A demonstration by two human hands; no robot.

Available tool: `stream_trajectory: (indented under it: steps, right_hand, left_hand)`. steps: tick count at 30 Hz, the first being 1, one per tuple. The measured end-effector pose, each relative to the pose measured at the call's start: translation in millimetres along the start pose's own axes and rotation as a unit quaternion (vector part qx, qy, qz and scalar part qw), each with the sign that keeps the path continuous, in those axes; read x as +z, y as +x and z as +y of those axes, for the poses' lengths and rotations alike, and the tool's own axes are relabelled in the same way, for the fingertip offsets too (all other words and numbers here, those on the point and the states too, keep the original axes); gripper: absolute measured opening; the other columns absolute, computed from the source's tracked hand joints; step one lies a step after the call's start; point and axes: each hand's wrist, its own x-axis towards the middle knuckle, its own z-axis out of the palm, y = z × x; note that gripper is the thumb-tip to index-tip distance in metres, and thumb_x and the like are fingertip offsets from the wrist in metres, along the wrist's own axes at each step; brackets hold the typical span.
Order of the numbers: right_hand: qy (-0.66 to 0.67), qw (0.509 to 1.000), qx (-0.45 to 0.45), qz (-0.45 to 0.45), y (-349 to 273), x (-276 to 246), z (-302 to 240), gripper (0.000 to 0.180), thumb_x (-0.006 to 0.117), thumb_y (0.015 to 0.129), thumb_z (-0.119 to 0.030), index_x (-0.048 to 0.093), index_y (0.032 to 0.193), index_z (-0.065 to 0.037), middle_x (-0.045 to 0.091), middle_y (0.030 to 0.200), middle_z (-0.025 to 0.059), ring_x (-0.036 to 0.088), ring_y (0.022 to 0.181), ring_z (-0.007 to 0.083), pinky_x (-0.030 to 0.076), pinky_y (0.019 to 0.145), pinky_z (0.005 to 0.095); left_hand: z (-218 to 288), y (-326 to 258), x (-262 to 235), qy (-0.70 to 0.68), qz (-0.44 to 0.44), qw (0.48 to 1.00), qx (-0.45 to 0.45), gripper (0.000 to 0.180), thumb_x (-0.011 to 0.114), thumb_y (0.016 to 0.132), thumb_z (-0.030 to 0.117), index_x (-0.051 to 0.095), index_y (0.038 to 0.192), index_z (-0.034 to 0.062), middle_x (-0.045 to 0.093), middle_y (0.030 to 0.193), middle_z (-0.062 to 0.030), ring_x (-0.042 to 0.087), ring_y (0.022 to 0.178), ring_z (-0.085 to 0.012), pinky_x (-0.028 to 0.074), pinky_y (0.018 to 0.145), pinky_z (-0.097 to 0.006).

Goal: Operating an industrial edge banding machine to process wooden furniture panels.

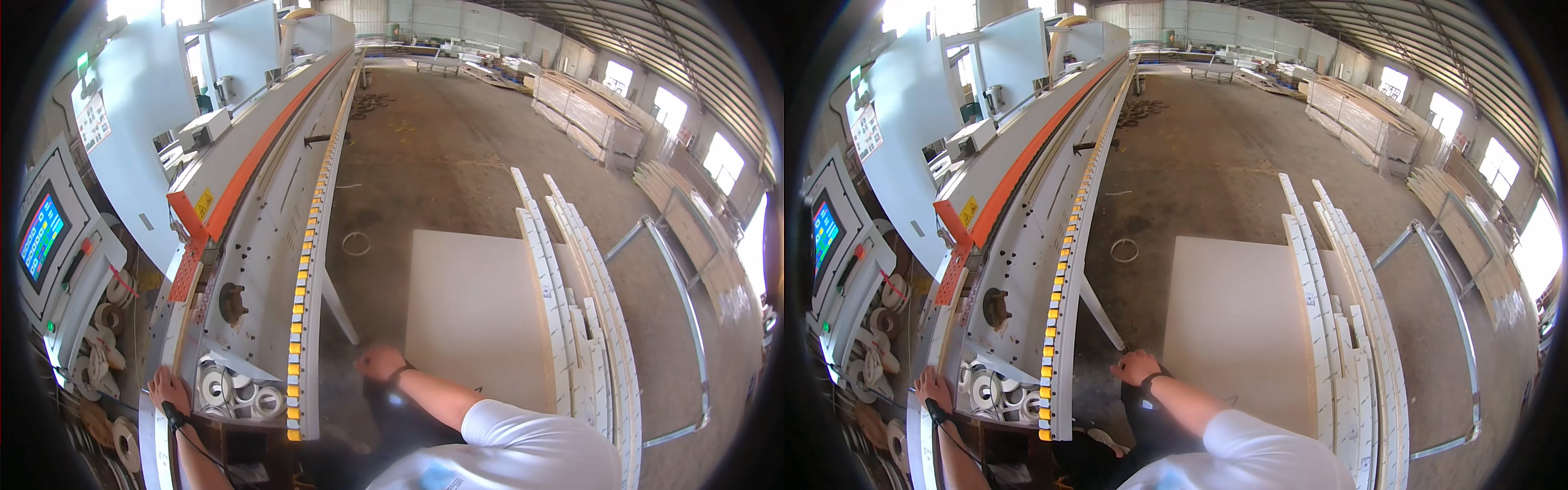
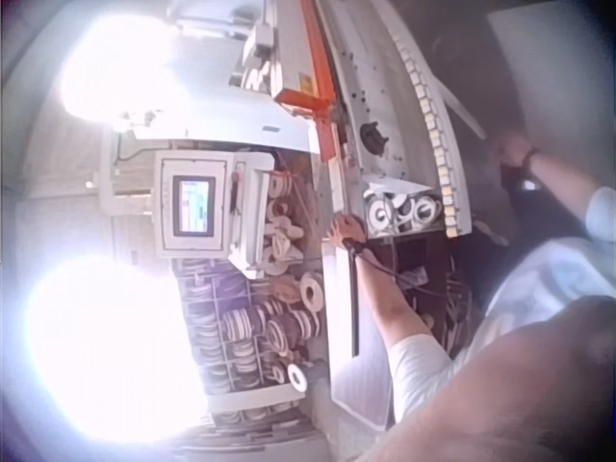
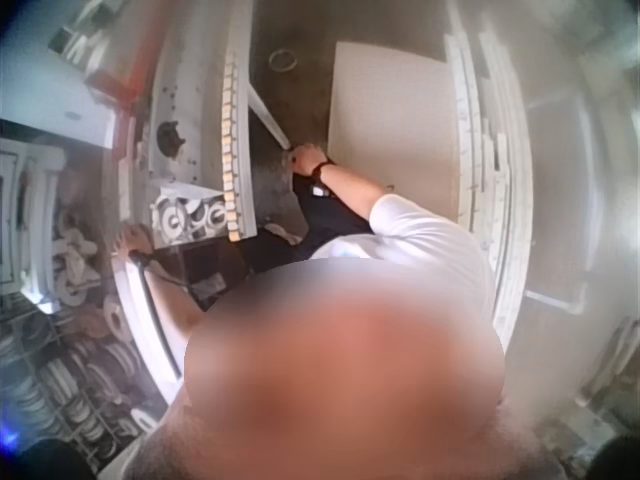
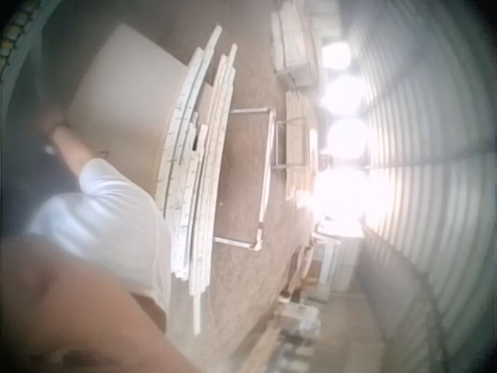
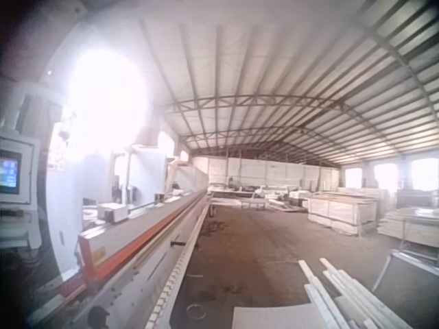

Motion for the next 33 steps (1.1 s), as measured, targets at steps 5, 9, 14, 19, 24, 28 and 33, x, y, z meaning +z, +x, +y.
stream_trajectory:
  steps: [5, 9, 14, 19, 24, 28, 33]
  right_hand:
    - [-0.011, 1.000, -0.009, 0.015, 5, 8, 7, 0.040, 0.066, 0.092, -0.050, 0.079, 0.111, -0.017, 0.074, 0.122, 0.0113, 0.063, 0.123, 0.0346, 0.048, 0.103, 0.0523]
    - [-0.026, 0.985, -0.079, 0.151, 1, 13, 3, 0.038, 0.069, 0.091, -0.042, 0.076, 0.112, -0.012, 0.071, 0.129, 0.0131, 0.063, 0.125, 0.0345, 0.050, 0.102, 0.0536]
    - [-0.021, 0.990, -0.063, 0.125, 6, 8, 11, 0.042, 0.071, 0.089, -0.041, 0.075, 0.117, -0.010, 0.070, 0.132, 0.0125, 0.061, 0.129, 0.0329, 0.049, 0.107, 0.0504]
    - [-0.001, 1.000, -0.011, 0.003, 7, 13, 10, 0.043, 0.070, 0.090, -0.042, 0.076, 0.119, -0.010, 0.071, 0.130, 0.0118, 0.061, 0.129, 0.0322, 0.049, 0.107, 0.0481]
    - [-0.057, 0.998, -0.024, 0.002, 6, 13, 9, 0.044, 0.067, 0.091, -0.042, 0.076, 0.121, -0.011, 0.072, 0.128, 0.0101, 0.063, 0.127, 0.0317, 0.050, 0.107, 0.0484]
    - [-0.041, 0.997, -0.025, 0.052, 5, 12, 7, 0.045, 0.067, 0.091, -0.042, 0.074, 0.125, -0.013, 0.071, 0.130, 0.0092, 0.061, 0.130, 0.0317, 0.049, 0.108, 0.0494]
    - [-0.066, 0.990, -0.039, 0.119, 6, 19, 9, 0.041, 0.067, 0.089, -0.037, 0.074, 0.123, -0.015, 0.071, 0.131, 0.0082, 0.061, 0.130, 0.0304, 0.050, 0.106, 0.0500]
  left_hand:
    - [3, 0, 2, -0.005, -0.006, 1.000, -0.013, 0.034, 0.060, 0.094, 0.015, 0.073, 0.125, 0.0065, 0.071, 0.135, -0.0100, 0.063, 0.118, -0.0377, 0.050, 0.105, -0.049]
    - [-6, -2, 3, 0.003, 0.003, 1.000, -0.006, 0.033, 0.061, 0.094, 0.015, 0.074, 0.124, 0.0077, 0.071, 0.134, -0.0084, 0.063, 0.119, -0.0363, 0.050, 0.105, -0.048]
    - [7, 1, -4, -0.010, -0.008, 1.000, -0.024, 0.034, 0.061, 0.093, 0.014, 0.074, 0.123, 0.0085, 0.072, 0.134, -0.0076, 0.063, 0.120, -0.0352, 0.049, 0.105, -0.047]
    - [11, 0, -10, -0.003, 0.008, 1.000, -0.016, 0.034, 0.062, 0.091, 0.014, 0.075, 0.122, 0.0091, 0.072, 0.133, -0.0070, 0.063, 0.120, -0.0341, 0.050, 0.105, -0.047]
    - [-1, -3, -1, -0.001, 0.017, 1.000, -0.003, 0.033, 0.062, 0.091, 0.014, 0.075, 0.122, 0.0093, 0.072, 0.134, -0.0067, 0.064, 0.119, -0.0343, 0.050, 0.105, -0.047]
    - [3, -2, -5, -0.008, 0.011, 1.000, -0.009, 0.032, 0.063, 0.092, 0.016, 0.075, 0.121, 0.0096, 0.072, 0.134, -0.0070, 0.064, 0.118, -0.0351, 0.049, 0.105, -0.047]
    - [8, 2, -7, -0.005, 0.004, 1.000, -0.010, 0.030, 0.063, 0.094, 0.017, 0.075, 0.121, 0.0098, 0.072, 0.134, -0.0071, 0.063, 0.118, -0.0354, 0.049, 0.105, -0.048]
